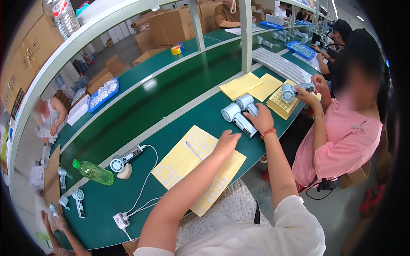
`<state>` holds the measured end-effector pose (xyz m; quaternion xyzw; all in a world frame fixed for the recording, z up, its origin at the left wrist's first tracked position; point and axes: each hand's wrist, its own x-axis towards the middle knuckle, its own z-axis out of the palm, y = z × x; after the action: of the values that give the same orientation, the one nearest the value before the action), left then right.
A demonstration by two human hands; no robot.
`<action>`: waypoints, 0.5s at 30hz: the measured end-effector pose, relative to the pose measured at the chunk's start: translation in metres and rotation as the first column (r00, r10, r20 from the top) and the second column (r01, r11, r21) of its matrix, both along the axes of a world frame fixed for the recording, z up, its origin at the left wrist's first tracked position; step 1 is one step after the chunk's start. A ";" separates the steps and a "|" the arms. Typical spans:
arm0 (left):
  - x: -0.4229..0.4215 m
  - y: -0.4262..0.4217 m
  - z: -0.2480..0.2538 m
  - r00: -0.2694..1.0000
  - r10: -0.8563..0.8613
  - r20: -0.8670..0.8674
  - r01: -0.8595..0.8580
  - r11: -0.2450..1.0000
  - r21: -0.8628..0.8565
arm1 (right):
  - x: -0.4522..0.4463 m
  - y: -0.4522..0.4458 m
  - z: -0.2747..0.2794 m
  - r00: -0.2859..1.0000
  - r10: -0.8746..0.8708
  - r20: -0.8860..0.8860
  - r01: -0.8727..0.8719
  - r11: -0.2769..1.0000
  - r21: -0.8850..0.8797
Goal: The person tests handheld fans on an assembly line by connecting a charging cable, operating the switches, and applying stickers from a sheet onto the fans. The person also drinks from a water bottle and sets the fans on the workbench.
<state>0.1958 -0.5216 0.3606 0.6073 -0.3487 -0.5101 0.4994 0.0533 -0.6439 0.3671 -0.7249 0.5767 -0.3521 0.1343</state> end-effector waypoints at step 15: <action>-0.027 -0.076 -0.008 0.885 0.044 0.463 -0.126 0.981 0.149 | 0.009 -0.002 -0.013 1.000 -0.015 -0.012 0.013 0.985 -0.174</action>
<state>0.1690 -0.5979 0.3529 0.7665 -0.3832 -0.3590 0.3699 0.0621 -0.6458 0.3540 -0.7321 0.5498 -0.3972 0.0638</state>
